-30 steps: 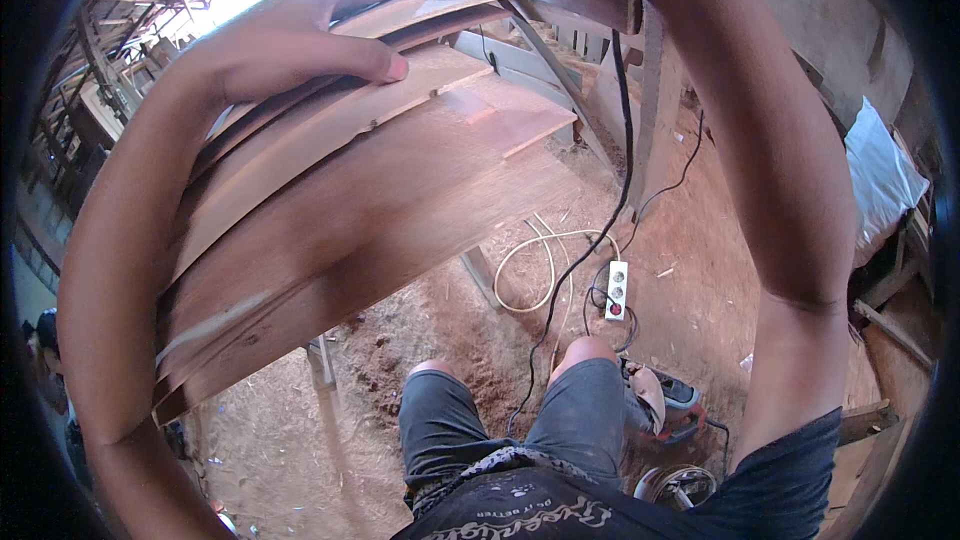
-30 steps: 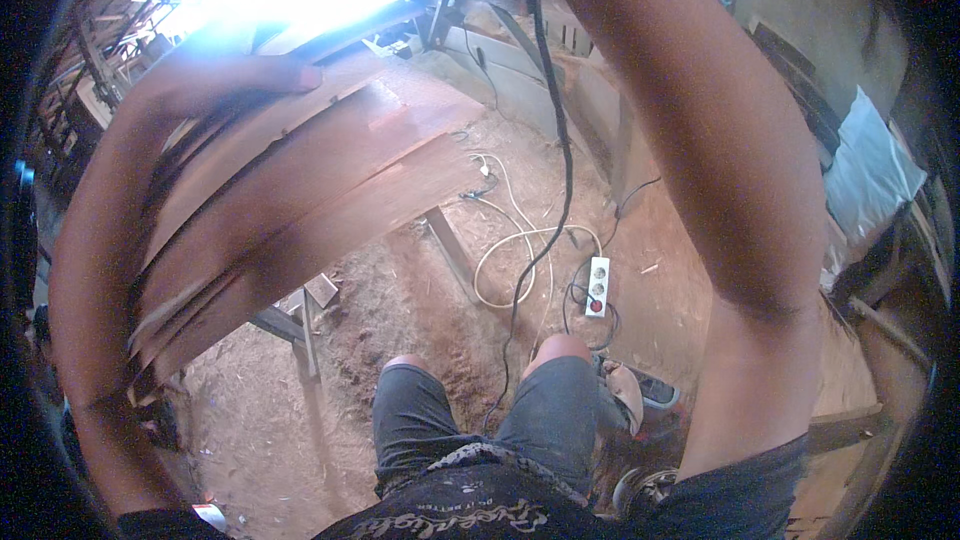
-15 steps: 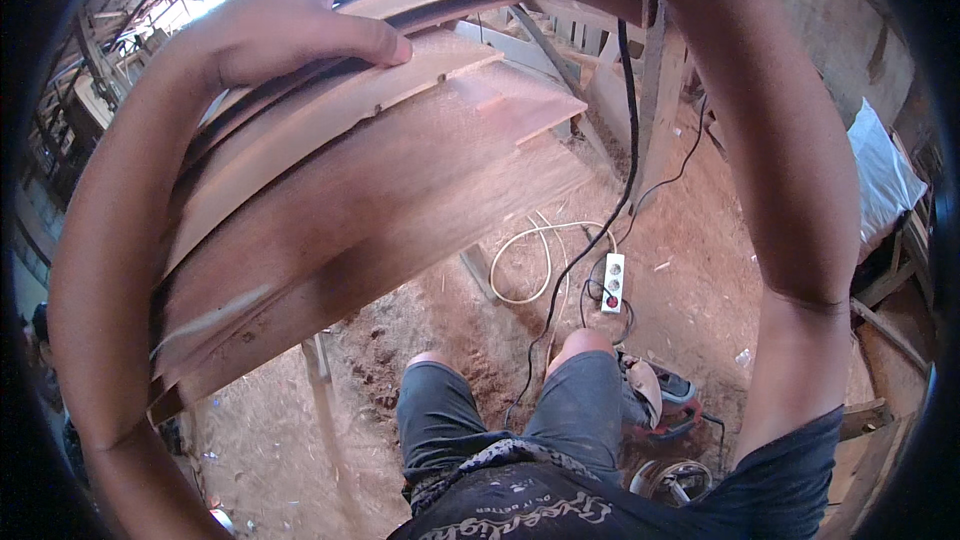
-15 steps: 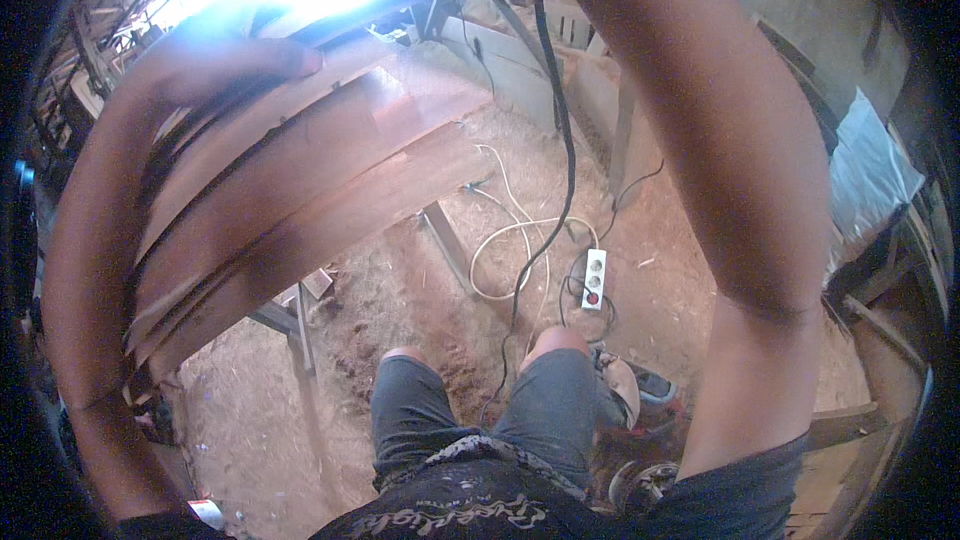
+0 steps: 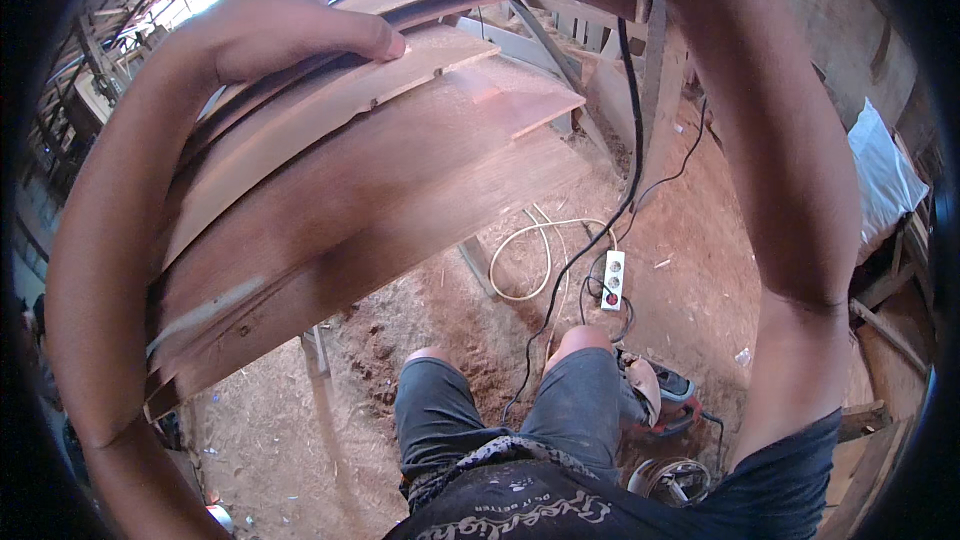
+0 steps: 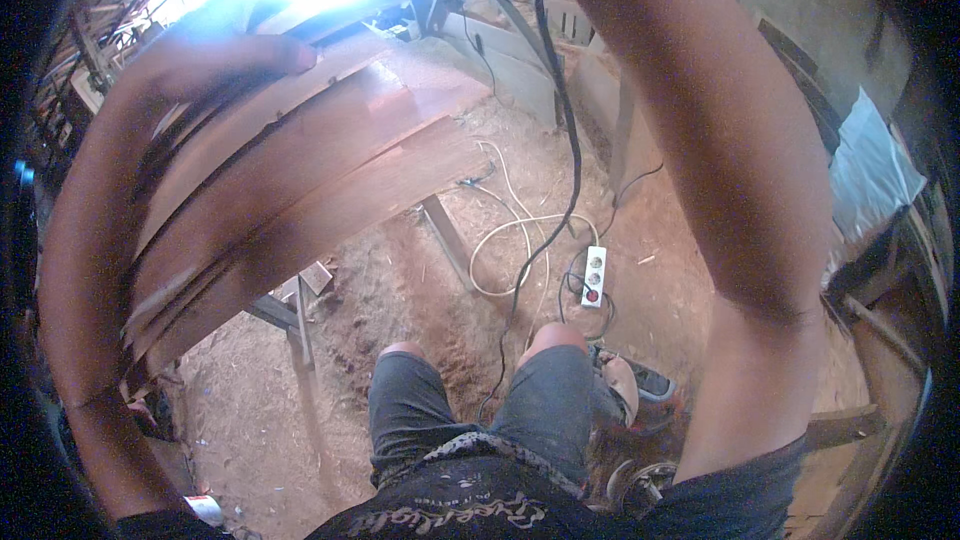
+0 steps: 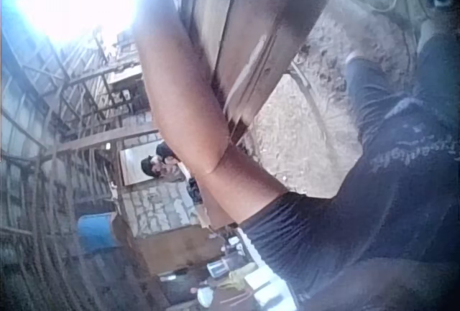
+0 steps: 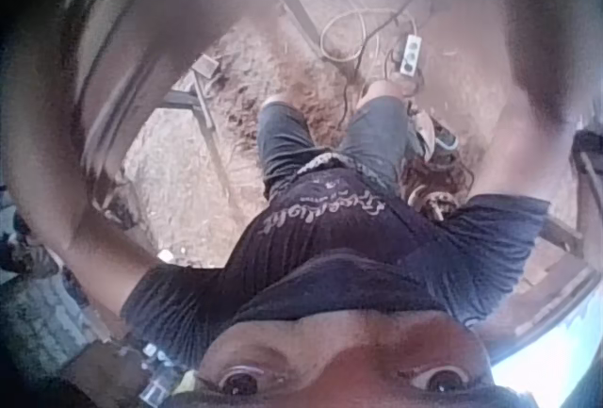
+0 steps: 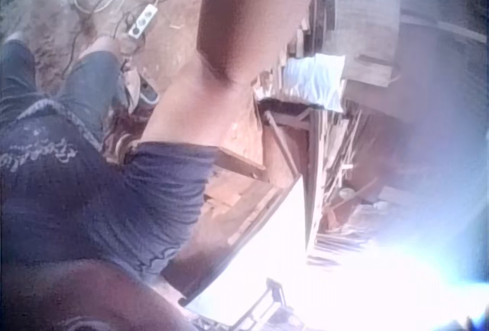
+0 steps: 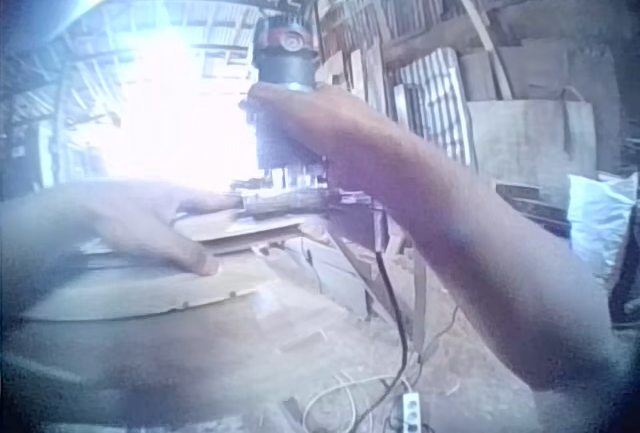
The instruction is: The person uses a handheld electric router to smooth the edges of a wooden plank. They adjust the router's fence and depth settings using a wrench before running the tool along the wood's edge. The person then moves to a different stack of wood to continue the task.
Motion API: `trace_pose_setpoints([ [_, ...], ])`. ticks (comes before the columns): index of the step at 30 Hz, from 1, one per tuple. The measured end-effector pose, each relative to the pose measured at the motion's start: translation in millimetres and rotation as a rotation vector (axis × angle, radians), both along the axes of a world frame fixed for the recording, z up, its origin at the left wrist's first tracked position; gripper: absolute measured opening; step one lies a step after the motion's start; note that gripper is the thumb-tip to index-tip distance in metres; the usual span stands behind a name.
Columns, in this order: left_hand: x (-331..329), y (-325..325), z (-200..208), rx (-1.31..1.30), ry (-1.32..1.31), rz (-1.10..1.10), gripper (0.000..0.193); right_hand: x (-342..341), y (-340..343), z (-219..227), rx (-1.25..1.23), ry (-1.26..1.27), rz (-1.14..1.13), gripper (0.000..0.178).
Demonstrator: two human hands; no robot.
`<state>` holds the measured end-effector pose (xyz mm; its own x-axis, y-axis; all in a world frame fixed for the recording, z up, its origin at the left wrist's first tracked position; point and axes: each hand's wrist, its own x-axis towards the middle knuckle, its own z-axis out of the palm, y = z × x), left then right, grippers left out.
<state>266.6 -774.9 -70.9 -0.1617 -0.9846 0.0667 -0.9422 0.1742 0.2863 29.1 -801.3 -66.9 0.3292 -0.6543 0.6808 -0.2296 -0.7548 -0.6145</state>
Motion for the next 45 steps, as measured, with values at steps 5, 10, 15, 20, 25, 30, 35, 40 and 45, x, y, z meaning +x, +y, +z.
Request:
trace_pose_setpoints([
  [5,0,5,-4,-0.240,-0.129,-0.158,0.078,0,2,4,0.050,0.015,0.026,0.060],
  [10,0,3,0,-0.196,-0.157,-0.114,0.077,-2,5,-1,0.018,0.035,-0.030,0.063],
  [15,6,1,-11,-0.410,-0.017,-0.322,0.075,-2,-4,-3,0.007,-0.004,0.035,0.061],
  [20,5,-1,-5,-0.328,-0.104,-0.378,0.078,-3,-6,0,0.007,0.027,0.013,0.060],
  [25,8,-1,-3,-0.375,-0.312,-0.191,0.072,-7,8,-5,0.008,0.051,-0.028,0.057],
  [30,8,-3,0,-0.389,-0.428,-0.197,0.072,1,6,3,0.047,0.049,-0.070,0.058],
  [35,15,-2,-8,-0.474,-0.426,-0.142,0.071,-11,13,-3,-0.038,0.146,0.004,0.059],
  [40,16,-3,-11,-0.515,-0.430,-0.161,0.071,6,18,2,0.060,0.078,-0.155,0.059],
  [45,7,0,-4,-0.452,-0.424,-0.234,0.072,7,2,3,0.045,0.058,-0.059,0.059],
])
